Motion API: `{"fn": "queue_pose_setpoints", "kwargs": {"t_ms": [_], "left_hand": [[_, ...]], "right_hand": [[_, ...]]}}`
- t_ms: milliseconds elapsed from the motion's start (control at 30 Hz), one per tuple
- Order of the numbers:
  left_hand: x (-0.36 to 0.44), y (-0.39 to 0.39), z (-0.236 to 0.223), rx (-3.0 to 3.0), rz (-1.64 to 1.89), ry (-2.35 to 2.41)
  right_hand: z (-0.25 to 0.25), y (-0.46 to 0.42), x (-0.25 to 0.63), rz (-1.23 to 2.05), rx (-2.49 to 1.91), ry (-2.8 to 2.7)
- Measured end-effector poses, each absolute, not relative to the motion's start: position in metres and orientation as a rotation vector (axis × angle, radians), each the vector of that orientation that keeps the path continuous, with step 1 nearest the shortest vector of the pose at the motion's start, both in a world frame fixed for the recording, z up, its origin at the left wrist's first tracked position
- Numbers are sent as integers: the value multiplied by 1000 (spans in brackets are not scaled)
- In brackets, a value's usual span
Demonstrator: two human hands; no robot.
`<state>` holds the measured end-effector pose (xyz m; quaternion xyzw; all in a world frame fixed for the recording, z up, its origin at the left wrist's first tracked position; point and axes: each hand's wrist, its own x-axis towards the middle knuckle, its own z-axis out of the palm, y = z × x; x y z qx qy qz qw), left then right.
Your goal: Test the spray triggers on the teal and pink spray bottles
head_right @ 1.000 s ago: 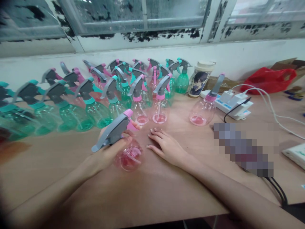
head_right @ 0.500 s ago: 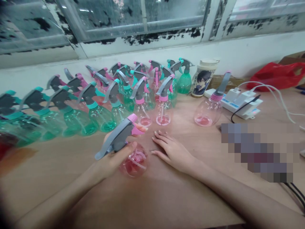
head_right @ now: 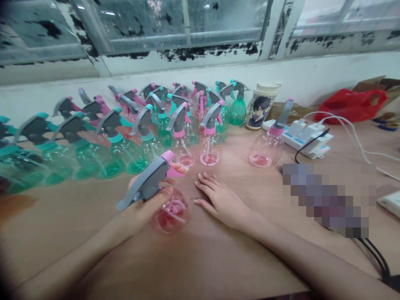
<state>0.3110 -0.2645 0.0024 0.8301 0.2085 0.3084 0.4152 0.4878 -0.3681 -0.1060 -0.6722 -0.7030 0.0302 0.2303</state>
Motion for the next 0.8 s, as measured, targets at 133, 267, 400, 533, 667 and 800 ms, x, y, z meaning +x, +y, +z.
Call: {"fn": "queue_pose_setpoints", "kwargs": {"t_ms": [133, 267, 400, 533, 667, 800], "left_hand": [[313, -259, -1, 2174, 787, 456], [313, -258, -2, 2197, 801, 494], [312, -260, -2, 2192, 835, 475], [311, -260, -1, 2175, 845, 455], [311, -260, -2, 2193, 848, 461], [312, -259, -2, 2183, 831, 451]], "right_hand": [[-107, -368, 488, 75, -1858, -1946], [-107, -369, 488, 71, -1861, -1955], [-107, -369, 488, 73, -1859, -1951], [-107, -369, 488, 72, -1863, -1960], [-107, -369, 488, 58, -1871, -1972], [-108, -368, 488, 63, -1863, -1967]]}}
